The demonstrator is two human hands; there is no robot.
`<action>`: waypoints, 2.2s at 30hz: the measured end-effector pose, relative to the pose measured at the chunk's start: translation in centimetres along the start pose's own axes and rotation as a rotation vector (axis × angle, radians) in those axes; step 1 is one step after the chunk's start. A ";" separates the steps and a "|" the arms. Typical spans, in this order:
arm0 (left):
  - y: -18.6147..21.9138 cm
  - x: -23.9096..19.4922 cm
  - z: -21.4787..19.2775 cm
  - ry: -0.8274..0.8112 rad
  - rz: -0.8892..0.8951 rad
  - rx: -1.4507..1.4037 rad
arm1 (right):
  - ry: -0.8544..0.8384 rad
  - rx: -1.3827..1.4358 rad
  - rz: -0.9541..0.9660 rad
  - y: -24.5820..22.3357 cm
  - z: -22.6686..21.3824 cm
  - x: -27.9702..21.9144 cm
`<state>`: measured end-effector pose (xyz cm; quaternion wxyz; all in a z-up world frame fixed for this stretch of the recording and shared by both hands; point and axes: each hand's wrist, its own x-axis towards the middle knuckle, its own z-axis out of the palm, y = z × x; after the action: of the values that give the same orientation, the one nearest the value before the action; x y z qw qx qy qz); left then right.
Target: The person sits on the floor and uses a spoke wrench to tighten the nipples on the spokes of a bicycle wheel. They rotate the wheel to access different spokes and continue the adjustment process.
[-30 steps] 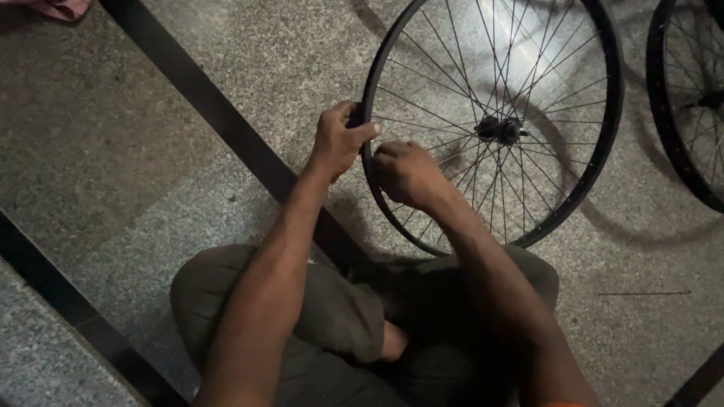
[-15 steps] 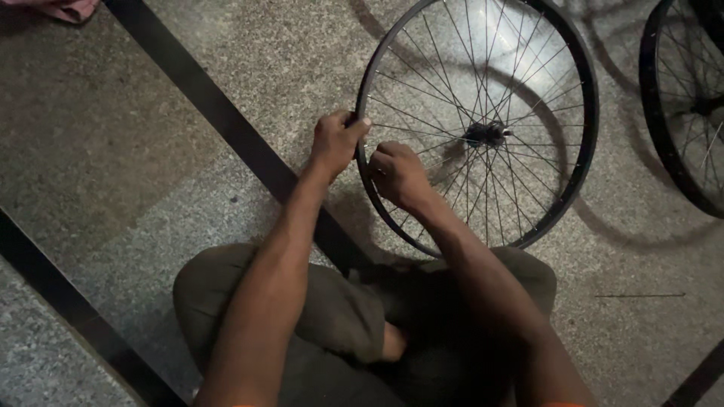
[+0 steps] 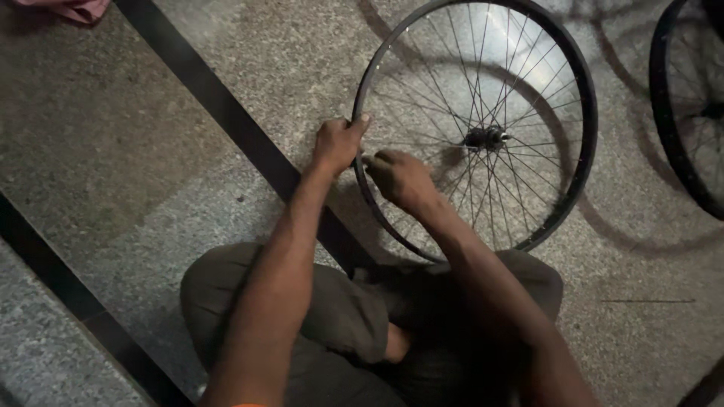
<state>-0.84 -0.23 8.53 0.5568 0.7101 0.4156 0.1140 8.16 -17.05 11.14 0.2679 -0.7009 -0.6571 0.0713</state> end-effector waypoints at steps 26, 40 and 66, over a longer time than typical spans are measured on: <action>-1.1 0.9 0.0 0.065 0.155 -0.075 | 0.012 0.142 -0.151 -0.1 -0.5 0.9; -0.8 0.4 0.2 0.040 0.136 -0.165 | 0.064 0.138 -0.123 -0.1 0.5 0.7; -3.5 1.0 0.1 0.032 0.002 0.034 | -0.194 0.016 0.020 -0.6 2.2 0.1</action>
<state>-1.77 0.58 5.08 0.5379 0.7179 0.4257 0.1186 6.64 -16.37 9.53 0.2078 -0.6950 -0.6725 0.1466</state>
